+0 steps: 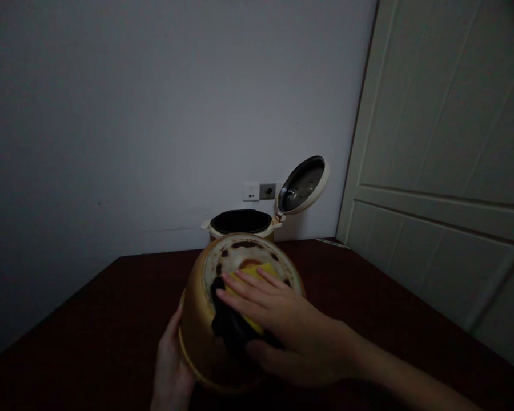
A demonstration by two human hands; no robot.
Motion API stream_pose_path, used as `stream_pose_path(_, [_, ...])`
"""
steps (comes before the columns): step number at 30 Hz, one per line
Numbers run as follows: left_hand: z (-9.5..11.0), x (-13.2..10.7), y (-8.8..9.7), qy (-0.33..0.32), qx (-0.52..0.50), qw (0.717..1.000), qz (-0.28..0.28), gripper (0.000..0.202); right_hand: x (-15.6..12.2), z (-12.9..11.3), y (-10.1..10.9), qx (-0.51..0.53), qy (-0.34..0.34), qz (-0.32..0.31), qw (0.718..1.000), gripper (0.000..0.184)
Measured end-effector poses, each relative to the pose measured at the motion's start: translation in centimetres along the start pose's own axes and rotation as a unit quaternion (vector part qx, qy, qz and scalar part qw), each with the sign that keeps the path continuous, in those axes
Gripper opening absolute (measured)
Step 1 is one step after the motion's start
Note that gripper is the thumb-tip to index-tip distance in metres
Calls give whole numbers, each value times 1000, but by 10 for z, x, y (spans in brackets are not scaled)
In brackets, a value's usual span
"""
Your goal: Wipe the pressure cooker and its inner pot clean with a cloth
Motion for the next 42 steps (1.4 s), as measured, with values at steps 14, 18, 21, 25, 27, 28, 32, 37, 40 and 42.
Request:
stream_pose_path(14, [6, 3, 9, 11, 0, 999, 40, 44, 0, 39, 9, 10, -53, -11, 998, 61])
stream_pose_path(18, [-4, 0, -1, 34, -16, 999, 4, 42, 7, 4, 13, 23, 16, -51, 998, 66])
stream_pose_path(21, [-11, -9, -12, 31, -14, 999, -13, 44, 30, 18, 21, 9, 11, -10, 1000, 64])
stream_pose_path(25, [-1, -11, -10, 19, 9, 999, 30, 44, 35, 64, 19, 1, -69, 35, 997, 59])
stream_pose_path(27, [9, -6, -2, 1, 16, 998, 61, 44, 21, 73, 11, 14, -101, 29, 994, 57])
stream_pose_path(28, [14, -3, 2, -9, 15, 997, 69, 44, 12, 70, 7, 23, -109, 25, 993, 57])
stream_pose_path(32, [19, 1, 6, -33, 13, 998, 57, 44, -15, 29, -5, 62, -90, 0, 994, 57])
stream_pose_path(37, [7, -14, -10, -50, 37, 998, 26, 41, 9, 15, 3, 53, -41, 57, 996, 62])
stream_pose_path(40, [7, -22, -16, -46, 56, 997, 14, 40, 29, 52, 9, 49, -81, 177, 980, 58])
stream_pose_path(42, [13, -23, -15, -59, 67, 996, 21, 39, 31, 78, 6, 91, -101, 216, 967, 57])
Point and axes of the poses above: each hand's wrist, its own x-axis towards the middle knuckle, its own y-axis out of the back of the hand, z = x × y, the point moved 3 cm from there along x, towards the middle knuckle, and after that the axes turned 12 degrees about -y, right-handed, at the moved point
